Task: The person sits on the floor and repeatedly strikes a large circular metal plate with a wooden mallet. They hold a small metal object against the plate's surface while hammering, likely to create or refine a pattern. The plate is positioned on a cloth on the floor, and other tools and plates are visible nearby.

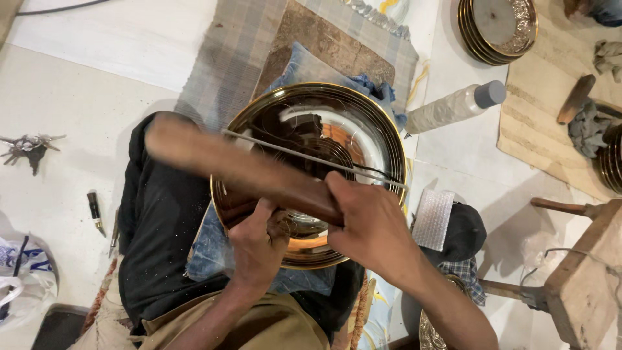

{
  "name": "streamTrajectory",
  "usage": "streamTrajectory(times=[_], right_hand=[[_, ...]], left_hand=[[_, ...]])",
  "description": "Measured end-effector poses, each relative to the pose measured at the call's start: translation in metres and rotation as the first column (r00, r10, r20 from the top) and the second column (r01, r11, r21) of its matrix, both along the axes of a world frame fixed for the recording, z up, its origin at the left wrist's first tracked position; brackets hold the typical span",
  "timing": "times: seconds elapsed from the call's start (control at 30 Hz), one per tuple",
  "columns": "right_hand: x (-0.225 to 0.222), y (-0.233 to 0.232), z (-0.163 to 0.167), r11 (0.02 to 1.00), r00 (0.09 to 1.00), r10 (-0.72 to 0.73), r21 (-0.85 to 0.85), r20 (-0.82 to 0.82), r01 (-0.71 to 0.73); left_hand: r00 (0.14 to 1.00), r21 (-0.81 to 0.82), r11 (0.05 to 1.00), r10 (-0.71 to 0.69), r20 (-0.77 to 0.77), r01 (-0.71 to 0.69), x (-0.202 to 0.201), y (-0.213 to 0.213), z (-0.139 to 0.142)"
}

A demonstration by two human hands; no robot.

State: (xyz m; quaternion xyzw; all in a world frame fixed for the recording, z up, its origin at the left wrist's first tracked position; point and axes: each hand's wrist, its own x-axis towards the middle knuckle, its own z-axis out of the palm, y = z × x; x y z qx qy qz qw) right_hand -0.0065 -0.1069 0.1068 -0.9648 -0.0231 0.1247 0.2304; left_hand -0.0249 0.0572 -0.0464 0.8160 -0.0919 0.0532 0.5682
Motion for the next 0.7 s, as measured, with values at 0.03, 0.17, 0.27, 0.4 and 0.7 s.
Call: streamTrajectory(times=[0.03, 0.17, 0.27, 0.4, 0.7], right_hand=[[0.0, 0.002, 0.002, 0.993, 0.998, 0.061, -0.104, 0.001, -0.061], [-0.003, 0.006, 0.01, 1.0, 0.997, -0.013, -0.025, 0.082, 0.015], [-0.009, 0.003, 0.013, 0.98, 0.985, 0.132, -0.166, 0.115, -0.112], [-0.026, -0.003, 0.007, 0.988, 0.998, -0.008, -0.151, 0.064, 0.018], [-0.107, -0.003, -0.068, 0.727, 0.829, -0.558, 0.472, -0.017, 0.499]], left_hand=[[0.999, 0.007, 1.0, 0.003, -0.033, -0.002, -0.001, 0.0, 0.0], [0.998, 0.015, 0.998, -0.062, -0.005, 0.062, -0.006, 0.005, 0.004], [0.994, 0.001, 0.994, -0.108, -0.011, 0.108, -0.005, 0.008, 0.007], [0.979, 0.061, 0.981, -0.19, 0.072, 0.185, 0.002, 0.011, 0.008], [0.779, 0.239, 0.759, -0.626, 0.017, 0.605, 0.042, 0.029, 0.025]])
